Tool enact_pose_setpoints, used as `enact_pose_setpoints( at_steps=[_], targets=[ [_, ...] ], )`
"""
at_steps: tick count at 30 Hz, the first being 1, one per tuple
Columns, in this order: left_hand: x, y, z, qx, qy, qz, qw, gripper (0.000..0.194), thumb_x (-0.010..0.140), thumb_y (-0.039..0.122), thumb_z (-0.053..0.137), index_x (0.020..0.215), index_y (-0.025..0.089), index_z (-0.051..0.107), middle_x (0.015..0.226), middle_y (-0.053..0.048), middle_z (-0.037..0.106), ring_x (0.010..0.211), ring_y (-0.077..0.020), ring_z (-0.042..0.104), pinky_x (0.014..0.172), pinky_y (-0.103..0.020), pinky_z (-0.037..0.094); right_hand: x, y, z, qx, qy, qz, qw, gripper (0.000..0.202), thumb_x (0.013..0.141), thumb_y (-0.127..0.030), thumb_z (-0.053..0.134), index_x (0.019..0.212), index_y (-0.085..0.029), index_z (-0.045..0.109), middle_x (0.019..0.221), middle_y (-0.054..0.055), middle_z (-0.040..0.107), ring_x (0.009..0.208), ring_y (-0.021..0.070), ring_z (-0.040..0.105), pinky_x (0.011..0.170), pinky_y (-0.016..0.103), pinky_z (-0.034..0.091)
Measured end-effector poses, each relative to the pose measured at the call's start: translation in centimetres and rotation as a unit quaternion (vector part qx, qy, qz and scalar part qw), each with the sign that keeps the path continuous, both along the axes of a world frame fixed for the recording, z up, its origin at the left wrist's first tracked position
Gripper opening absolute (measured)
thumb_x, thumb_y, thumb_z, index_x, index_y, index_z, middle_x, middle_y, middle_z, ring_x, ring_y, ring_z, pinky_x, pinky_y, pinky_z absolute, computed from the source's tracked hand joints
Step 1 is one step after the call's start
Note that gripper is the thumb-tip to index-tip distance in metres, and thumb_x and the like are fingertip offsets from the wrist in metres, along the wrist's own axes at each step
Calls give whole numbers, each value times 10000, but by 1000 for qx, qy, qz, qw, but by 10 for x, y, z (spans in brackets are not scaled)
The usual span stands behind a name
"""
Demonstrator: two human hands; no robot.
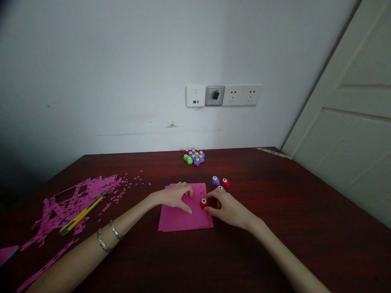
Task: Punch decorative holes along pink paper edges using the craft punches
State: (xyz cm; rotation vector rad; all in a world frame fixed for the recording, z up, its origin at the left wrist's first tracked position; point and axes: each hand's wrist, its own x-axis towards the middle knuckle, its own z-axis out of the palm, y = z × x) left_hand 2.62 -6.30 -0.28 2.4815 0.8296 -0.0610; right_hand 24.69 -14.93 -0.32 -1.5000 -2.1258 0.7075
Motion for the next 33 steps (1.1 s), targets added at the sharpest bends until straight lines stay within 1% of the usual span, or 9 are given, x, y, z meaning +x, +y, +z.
enact_pose_setpoints(
  at_steps=[3,7,12,19,22,25,29,33],
  targets=[
    [1,-1,3,0,-1,-5,1000,561,632,576,618,994,155,538,1008,-69,503,949,-216,439,818,-305,342,2,0,-6,7,-10,23,1000,316,781,-381,584,1028,-185,599,984,60,568,695,132,521,638,260,441],
    [1,-2,4,-8,3,-1,1000,556,624,572,629,980,154,537,1001,-68,497,944,-215,429,806,-301,346,2,1,-10,22,-14,31,999,240,799,-346,573,977,-190,614,937,47,567,700,132,518,653,266,441],
    [0,-2,4,-5,10,-1,1000,558,639,580,612,1000,164,527,1012,-63,483,945,-210,421,808,-298,343,4,3,-8,26,-13,34,999,210,798,-341,580,932,-185,627,876,36,573,668,122,506,612,250,431],
    [1,-5,8,2,7,4,1000,548,627,578,634,967,161,534,989,-67,486,939,-216,423,806,-298,348,12,7,-3,12,-9,34,999,214,779,-361,594,896,-187,634,817,20,585,643,116,506,587,239,423],
    [1,-6,7,4,3,10,1000,541,622,584,636,959,173,536,966,-61,483,923,-218,427,783,-296,356,18,8,2,-10,-12,27,1000,207,766,-355,600,877,-185,638,740,11,590,614,116,504,557,236,419],
    [-1,-4,4,-1,-4,12,1000,558,612,602,629,964,179,537,961,-62,479,919,-225,428,766,-299,360,24,7,8,-52,2,-1,999,218,758,-360,592,865,-174,630,690,9,579,585,115,508,495,221,426],
    [-2,-3,2,-15,-8,13,1000,582,604,623,620,977,185,535,989,-69,483,927,-233,428,758,-305,362,36,4,12,-139,24,-40,989,269,740,-397,583,877,-167,613,722,24,581,572,125,522,368,192,424],
    [-3,-3,2,-19,-11,11,1000,609,588,650,613,971,183,538,1010,-75,492,935,-239,430,755,-308,363,48,3,13,-169,29,-52,984,281,712,-392,610,871,-161,622,760,43,609,603,137,554,358,181,449]
  ],
)
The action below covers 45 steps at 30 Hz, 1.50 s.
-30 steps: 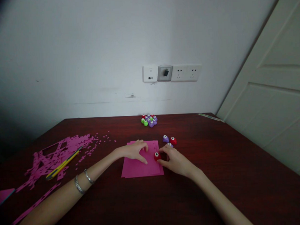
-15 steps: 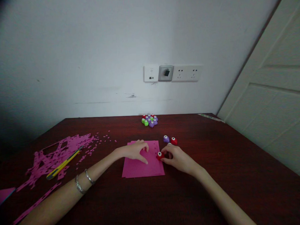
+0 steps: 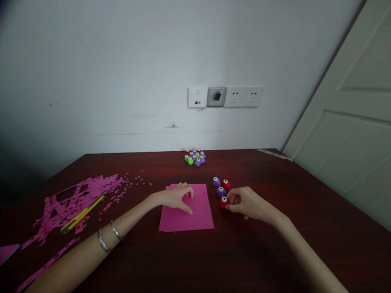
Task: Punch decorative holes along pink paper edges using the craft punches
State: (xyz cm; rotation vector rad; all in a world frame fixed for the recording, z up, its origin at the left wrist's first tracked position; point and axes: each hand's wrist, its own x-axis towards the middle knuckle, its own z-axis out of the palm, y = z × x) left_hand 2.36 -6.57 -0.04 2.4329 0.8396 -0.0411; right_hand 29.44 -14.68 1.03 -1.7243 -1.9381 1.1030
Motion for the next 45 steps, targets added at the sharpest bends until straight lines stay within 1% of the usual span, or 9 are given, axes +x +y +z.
enact_pose_setpoints(
  at_steps=[10,16,20,23,26,31,38,42,45],
  targets=[
    [0,0,0,6,-5,-9,1000,594,594,648,611,953,179,548,1001,-68,505,941,-236,439,781,-312,357,4,2,-6,11,-36,6,999,250,716,-379,599,838,-161,612,749,39,606,572,126,541,351,180,442],
    [1,1,-1,19,-6,-16,1000,577,600,635,620,938,174,546,986,-67,509,936,-233,441,807,-318,347,10,2,-3,-1,-16,27,999,311,712,-425,597,903,-179,604,720,22,593,543,120,531,347,176,403],
    [1,2,-3,13,-3,-14,1000,579,594,644,618,942,188,542,993,-61,502,947,-235,435,794,-308,352,19,5,-3,49,-25,-6,998,335,779,-491,495,758,-168,580,612,15,581,526,130,546,418,202,397],
    [0,3,-4,9,1,-10,1000,595,584,660,612,945,192,540,994,-58,494,964,-241,429,807,-312,348,29,11,-12,148,-81,-69,983,379,816,-496,420,622,-183,510,513,-4,528,488,122,506,475,221,373],
    [0,3,-7,10,3,-2,1000,609,573,665,614,955,197,537,995,-55,482,962,-240,426,794,-306,355,38,15,-26,208,-197,-105,952,339,801,-444,437,571,-199,481,533,1,542,504,131,498,482,229,317],
    [0,4,-8,8,8,1,1000,595,582,638,624,973,199,534,1001,-59,464,950,-238,428,758,-296,371,37,17,-42,216,-282,-107,928,288,803,-383,415,578,-212,469,564,0,572,529,142,519,495,232,278],
    [-1,-1,-4,24,-27,0,999,535,587,585,661,923,182,556,934,-55,510,904,-220,465,755,-292,380,30,17,-44,203,-312,-136,918,271,813,-375,407,608,-215,482,607,14,598,593,168,552,499,232,262],
    [1,8,-5,37,-123,78,989,427,646,545,638,839,169,572,837,-36,563,799,-173,518,677,-252,394,30,17,-43,202,-312,-139,918,270,817,-368,409,608,-211,476,623,18,604,608,168,559,502,229,259],
    [2,35,-5,62,-185,226,954,322,724,446,591,855,152,579,754,-21,585,663,-137,535,587,-234,391,30,17,-44,201,-317,-138,917,283,826,-377,392,609,-212,469,627,18,606,609,172,561,503,231,259]
  ],
)
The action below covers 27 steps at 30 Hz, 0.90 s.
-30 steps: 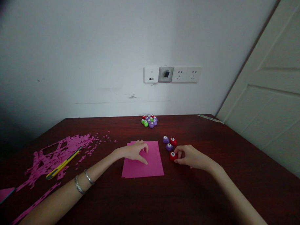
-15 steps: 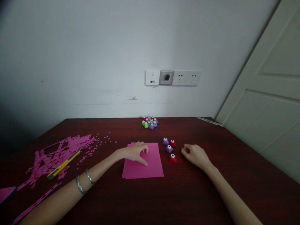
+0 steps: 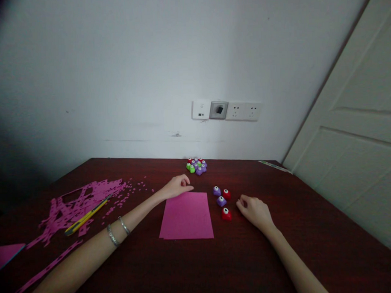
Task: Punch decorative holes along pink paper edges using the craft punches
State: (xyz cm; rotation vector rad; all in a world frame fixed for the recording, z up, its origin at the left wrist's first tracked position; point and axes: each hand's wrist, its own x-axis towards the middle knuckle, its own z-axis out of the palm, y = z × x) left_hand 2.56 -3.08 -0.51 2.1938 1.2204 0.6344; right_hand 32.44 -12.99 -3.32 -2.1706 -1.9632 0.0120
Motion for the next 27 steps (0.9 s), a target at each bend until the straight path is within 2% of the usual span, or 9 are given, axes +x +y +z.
enact_pose_setpoints(
  at_steps=[1,3,7,10,14,21,27],
  targets=[
    [0,12,0,15,-11,57,998,278,735,401,587,846,146,588,749,-23,596,656,-133,540,589,-232,393,0,0,0,-1,0,0,1000,288,828,-380,387,609,-212,469,627,19,607,610,173,561,502,232,258],
    [-1,37,1,37,-12,120,992,216,734,323,598,833,132,611,778,-42,619,693,-139,557,626,-233,403,1,1,-1,-3,2,-1,1000,293,831,-384,384,612,-212,477,629,20,609,615,175,565,502,232,258],
    [0,80,1,52,-3,160,986,173,746,239,585,849,111,639,847,-77,645,765,-150,571,690,-236,406,2,2,-2,-1,11,-4,1000,287,828,-386,396,624,-212,497,631,21,612,621,175,572,503,232,261],
    [3,98,-1,49,9,162,986,133,748,224,586,788,121,660,793,-64,657,739,-147,574,678,-233,403,4,3,-3,1,14,-4,1000,285,827,-386,399,622,-213,494,631,23,613,626,177,575,505,232,265],
    [8,105,-4,33,22,160,986,138,733,240,605,701,122,669,687,-51,650,683,-147,569,639,-230,395,4,3,-3,2,13,-4,1000,292,831,-393,386,620,-215,482,632,23,613,619,181,572,505,234,268],
    [11,105,-3,14,16,153,988,177,676,299,649,679,124,674,586,-32,618,655,-152,553,591,-218,382,4,4,-2,0,18,-10,1000,296,829,-394,393,617,-210,487,632,23,611,621,174,565,508,230,265],
    [14,113,-15,16,28,143,989,166,677,291,625,640,135,663,566,-15,598,619,-146,543,569,-218,370,6,4,-5,14,7,-3,1000,297,832,-387,385,616,-207,479,634,24,609,613,171,561,512,230,264]
  ],
)
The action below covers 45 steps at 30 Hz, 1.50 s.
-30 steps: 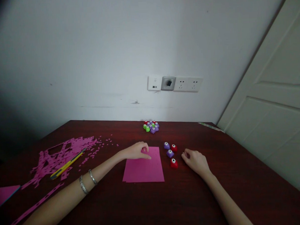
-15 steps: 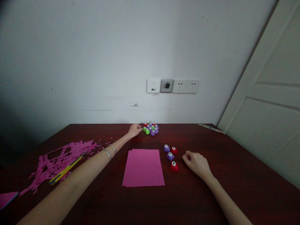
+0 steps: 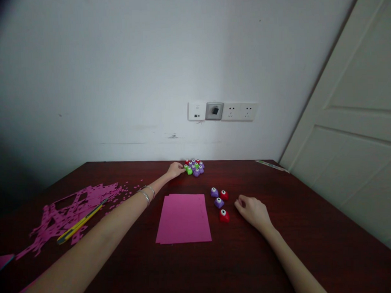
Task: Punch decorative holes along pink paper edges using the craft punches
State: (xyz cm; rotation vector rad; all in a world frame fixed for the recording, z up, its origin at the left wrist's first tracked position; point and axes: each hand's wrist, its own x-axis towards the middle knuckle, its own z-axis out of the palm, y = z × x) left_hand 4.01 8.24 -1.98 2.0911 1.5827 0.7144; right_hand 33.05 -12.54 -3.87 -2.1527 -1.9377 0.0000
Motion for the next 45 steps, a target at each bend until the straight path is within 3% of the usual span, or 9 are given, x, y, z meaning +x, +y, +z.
enact_pose_setpoints(
  at_steps=[5,18,38,45],
  targets=[
    [3,5,-5,2,15,0,1000,120,676,251,626,667,139,668,631,-27,629,666,-152,567,591,-212,372,0,1,0,-3,1,1,1000,289,836,-384,387,630,-210,492,638,21,610,622,173,568,511,228,264],
    [6,-7,6,-10,20,18,1000,124,680,269,646,698,150,677,663,-44,651,715,-170,587,597,-206,375,-2,0,2,-1,1,-7,1000,291,831,-380,394,614,-208,481,637,20,609,625,170,563,515,228,265],
    [8,13,-13,52,33,22,998,193,632,279,609,504,135,594,464,-1,505,510,-119,452,523,-239,265,0,0,0,7,-1,-7,1000,272,822,-365,410,621,-210,507,626,18,606,608,163,555,508,227,252],
    [0,5,1,82,-6,-1,997,211,618,279,599,469,136,557,406,39,413,490,-100,402,508,-229,247,-1,-1,1,10,1,-8,1000,266,820,-360,421,625,-211,525,621,17,608,596,161,554,499,228,252]
  ],
)
